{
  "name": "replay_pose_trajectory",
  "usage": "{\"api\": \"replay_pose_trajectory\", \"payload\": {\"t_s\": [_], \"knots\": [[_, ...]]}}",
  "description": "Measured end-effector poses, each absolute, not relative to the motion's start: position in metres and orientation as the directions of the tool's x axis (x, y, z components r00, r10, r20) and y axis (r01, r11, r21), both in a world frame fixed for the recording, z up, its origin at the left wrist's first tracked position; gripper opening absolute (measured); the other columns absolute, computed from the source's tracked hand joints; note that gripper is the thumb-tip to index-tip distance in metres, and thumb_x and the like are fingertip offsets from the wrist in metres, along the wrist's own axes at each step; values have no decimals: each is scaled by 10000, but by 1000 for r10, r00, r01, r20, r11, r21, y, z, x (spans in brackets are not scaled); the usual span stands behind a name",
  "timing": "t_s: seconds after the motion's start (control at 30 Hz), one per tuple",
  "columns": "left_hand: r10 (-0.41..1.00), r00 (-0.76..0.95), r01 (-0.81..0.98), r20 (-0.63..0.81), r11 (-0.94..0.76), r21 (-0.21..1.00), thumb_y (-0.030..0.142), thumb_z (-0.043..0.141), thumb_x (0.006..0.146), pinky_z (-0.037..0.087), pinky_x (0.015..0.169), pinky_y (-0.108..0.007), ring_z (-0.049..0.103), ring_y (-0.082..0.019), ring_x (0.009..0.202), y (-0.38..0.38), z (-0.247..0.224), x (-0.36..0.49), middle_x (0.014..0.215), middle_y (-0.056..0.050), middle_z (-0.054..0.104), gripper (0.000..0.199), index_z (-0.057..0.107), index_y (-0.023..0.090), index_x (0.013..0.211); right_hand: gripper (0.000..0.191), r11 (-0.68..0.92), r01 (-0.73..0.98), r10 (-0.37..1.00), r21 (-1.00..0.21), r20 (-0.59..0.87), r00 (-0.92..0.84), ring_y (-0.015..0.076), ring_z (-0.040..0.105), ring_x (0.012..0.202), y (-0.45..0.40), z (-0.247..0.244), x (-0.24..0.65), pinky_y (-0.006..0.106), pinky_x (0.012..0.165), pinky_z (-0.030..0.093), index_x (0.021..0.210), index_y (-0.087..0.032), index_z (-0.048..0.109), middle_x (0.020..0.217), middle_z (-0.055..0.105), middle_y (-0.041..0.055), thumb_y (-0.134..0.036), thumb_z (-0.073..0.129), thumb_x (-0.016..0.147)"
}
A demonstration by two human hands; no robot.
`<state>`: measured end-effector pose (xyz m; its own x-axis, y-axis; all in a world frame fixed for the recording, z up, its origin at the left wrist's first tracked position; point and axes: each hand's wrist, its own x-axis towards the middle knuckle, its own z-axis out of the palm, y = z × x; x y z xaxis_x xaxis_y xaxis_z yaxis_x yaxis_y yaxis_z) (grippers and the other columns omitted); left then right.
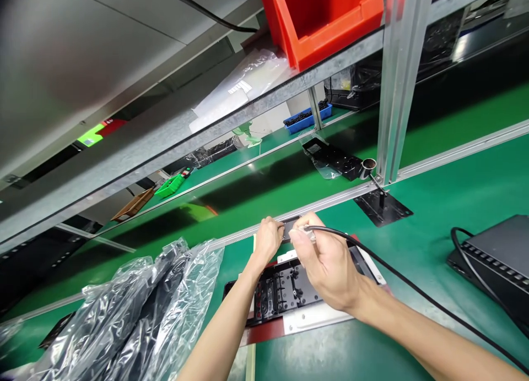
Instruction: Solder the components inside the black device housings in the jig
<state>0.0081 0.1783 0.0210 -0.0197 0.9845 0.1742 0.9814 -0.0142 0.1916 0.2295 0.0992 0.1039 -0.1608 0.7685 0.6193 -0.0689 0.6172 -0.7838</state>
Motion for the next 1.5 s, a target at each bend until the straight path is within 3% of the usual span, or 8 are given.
{"api": "replay_pose_trajectory", "payload": {"t_s": [0.2,0.37,0.53,0.7,0.9,1.03,1.2,1.5], "knots": [[977,-65,976,201,20,218,140,591,962,483,909,-426,598,-248,964,182,14,5,908,-96,639,193,669,144,786,445,644,-39,753,-764,642,-148,133,533,712,98,108,229,266,481,371,677,-211,506,818,539,55,-275,422,1110],[976,-55,952,209,-11,305,76,626,887,475,924,-425,599,-264,991,181,16,5,914,-100,644,158,658,150,751,442,640,-8,758,-768,634,-151,133,537,713,98,106,230,279,545,413,681,-213,507,816,556,46,-281,428,1111],[961,-123,875,248,-13,483,92,626,857,453,973,-435,605,-302,1085,173,40,10,1006,-129,688,134,670,173,760,445,627,-1,770,-779,621,-147,138,545,677,99,106,229,291,520,409,686,-213,519,804,546,44,-301,420,1111],[971,-174,679,163,-2,735,211,643,883,499,834,-337,681,-210,851,138,69,17,849,-46,750,110,686,189,785,465,640,22,762,-768,631,-146,149,522,643,99,109,229,298,530,420,666,-222,503,719,529,33,-319,414,1112],[993,-112,398,37,10,917,403,744,863,531,763,-292,693,-186,829,75,75,25,913,-67,779,254,767,162,937,458,672,8,735,-741,664,-138,174,557,728,100,109,229,318,618,436,659,-231,500,687,528,31,-291,431,1108],[996,-91,274,-20,45,961,459,768,859,551,823,-301,704,-188,848,52,65,25,911,-70,786,305,784,159,911,461,697,7,711,-717,689,-136,168,558,742,99,110,228,330,684,438,649,-230,502,667,532,20,-253,442,1105],[995,-94,214,-43,63,975,436,777,868,556,844,-299,714,-188,856,46,55,23,900,-64,788,279,795,163,924,462,678,11,728,-735,669,-148,151,525,683,99,110,230,320,643,431,657,-227,513,685,516,15,-261,435,1111],[994,-94,398,57,-15,917,379,671,985,524,791,-305,684,-190,851,40,43,21,938,-60,767,234,776,170,974,441,633,-12,764,-774,628,-151,120,553,677,100,108,229,273,510,406,686,-206,526,826,549,44,-298,449,1110]]}}
